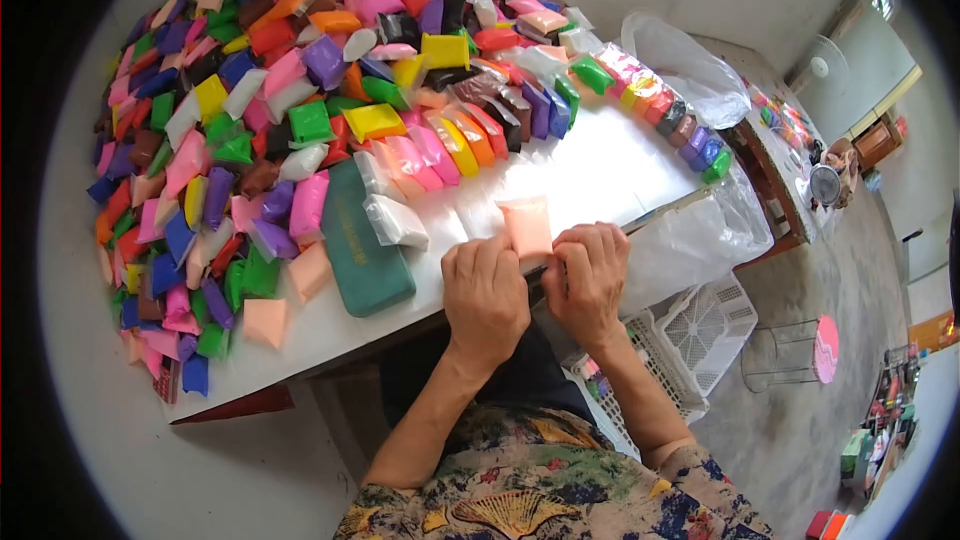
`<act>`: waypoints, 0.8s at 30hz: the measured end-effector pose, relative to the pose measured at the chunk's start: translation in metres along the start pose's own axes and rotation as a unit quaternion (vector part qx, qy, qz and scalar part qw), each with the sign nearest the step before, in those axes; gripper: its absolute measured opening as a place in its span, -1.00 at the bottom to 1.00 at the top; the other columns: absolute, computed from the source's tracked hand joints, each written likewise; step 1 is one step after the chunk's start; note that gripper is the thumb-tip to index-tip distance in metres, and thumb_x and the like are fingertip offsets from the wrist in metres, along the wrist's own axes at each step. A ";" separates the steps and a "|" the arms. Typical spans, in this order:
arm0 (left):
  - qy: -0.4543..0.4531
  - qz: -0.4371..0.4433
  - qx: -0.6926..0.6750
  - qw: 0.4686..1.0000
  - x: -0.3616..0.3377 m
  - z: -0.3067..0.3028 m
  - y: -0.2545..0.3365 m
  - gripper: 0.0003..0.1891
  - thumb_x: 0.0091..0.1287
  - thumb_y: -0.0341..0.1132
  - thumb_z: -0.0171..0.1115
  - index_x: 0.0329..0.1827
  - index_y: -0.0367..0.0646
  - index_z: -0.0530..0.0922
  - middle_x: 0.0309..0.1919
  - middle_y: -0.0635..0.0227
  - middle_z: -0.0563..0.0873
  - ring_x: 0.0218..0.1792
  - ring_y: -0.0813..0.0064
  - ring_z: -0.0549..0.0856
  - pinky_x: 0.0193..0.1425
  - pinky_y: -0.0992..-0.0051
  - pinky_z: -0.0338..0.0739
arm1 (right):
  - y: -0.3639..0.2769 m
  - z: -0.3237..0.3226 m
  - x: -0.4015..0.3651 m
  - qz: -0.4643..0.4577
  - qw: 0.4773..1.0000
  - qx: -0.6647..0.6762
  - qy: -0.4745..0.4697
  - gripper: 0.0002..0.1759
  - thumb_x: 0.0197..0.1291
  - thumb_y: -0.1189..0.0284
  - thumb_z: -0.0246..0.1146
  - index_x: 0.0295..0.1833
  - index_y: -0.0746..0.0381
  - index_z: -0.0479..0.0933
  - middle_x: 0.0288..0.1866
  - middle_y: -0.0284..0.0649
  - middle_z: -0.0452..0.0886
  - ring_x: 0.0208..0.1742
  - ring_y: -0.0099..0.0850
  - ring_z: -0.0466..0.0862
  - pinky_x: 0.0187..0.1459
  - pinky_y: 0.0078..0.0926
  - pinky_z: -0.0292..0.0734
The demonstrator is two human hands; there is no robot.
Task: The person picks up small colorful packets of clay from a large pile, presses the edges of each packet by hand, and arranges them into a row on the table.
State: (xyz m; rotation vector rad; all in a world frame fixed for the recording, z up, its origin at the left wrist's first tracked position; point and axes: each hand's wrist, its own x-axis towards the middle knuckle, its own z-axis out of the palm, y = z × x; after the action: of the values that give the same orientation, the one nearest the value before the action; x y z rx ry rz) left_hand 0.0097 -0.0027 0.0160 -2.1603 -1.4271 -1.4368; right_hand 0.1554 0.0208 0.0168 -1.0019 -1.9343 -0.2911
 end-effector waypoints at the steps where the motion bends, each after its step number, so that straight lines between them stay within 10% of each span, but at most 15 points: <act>1: 0.007 0.011 0.001 1.000 -0.001 0.000 -0.001 -0.81 0.17 -0.56 0.25 -0.16 -0.26 0.51 -0.09 0.14 0.63 -0.08 0.09 0.58 0.05 0.17 0.43 | -0.001 -0.001 -0.001 -0.009 1.000 0.008 0.013 -0.79 -0.01 0.60 0.32 -0.23 0.22 0.47 -0.19 -0.22 0.56 -0.09 -0.21 0.60 0.16 -0.05 0.41; 13: 0.081 0.029 -0.203 0.975 -0.033 -0.007 -0.010 -0.70 0.26 -0.65 0.30 0.04 -0.34 0.51 0.15 -0.18 0.66 -0.14 -0.01 0.71 -0.07 0.17 0.63 | -0.011 -0.015 -0.007 -0.105 0.990 0.014 0.091 -0.74 0.01 0.66 0.38 -0.19 0.22 0.50 -0.10 -0.20 0.67 -0.11 -0.22 0.66 0.05 -0.10 0.51; 22: 0.085 0.138 -0.129 0.978 -0.029 -0.014 -0.012 -0.79 0.17 -0.67 0.37 -0.15 -0.42 0.56 -0.04 -0.15 0.71 -0.16 -0.02 0.77 -0.11 0.21 0.72 | -0.039 -0.024 -0.011 0.181 0.951 0.249 0.012 -0.59 0.09 0.69 0.21 0.12 0.40 0.57 -0.13 -0.04 0.69 -0.19 -0.11 0.69 -0.09 -0.25 0.58; 24: 0.092 0.152 -0.124 0.976 -0.021 -0.019 -0.010 -0.82 0.16 -0.67 0.38 -0.22 -0.44 0.56 -0.07 -0.14 0.71 -0.17 0.00 0.77 -0.11 0.21 0.73 | -0.039 -0.034 0.001 0.110 0.974 0.197 -0.002 -0.56 0.17 0.66 0.17 0.21 0.44 0.54 -0.16 0.01 0.68 -0.24 -0.08 0.69 -0.20 -0.24 0.59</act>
State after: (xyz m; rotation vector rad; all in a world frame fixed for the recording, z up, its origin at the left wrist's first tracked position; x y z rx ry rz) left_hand -0.0115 -0.0220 0.0059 -2.1934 -0.8497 -1.7134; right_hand 0.1476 -0.0227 0.0437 -0.9342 -1.7708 0.2159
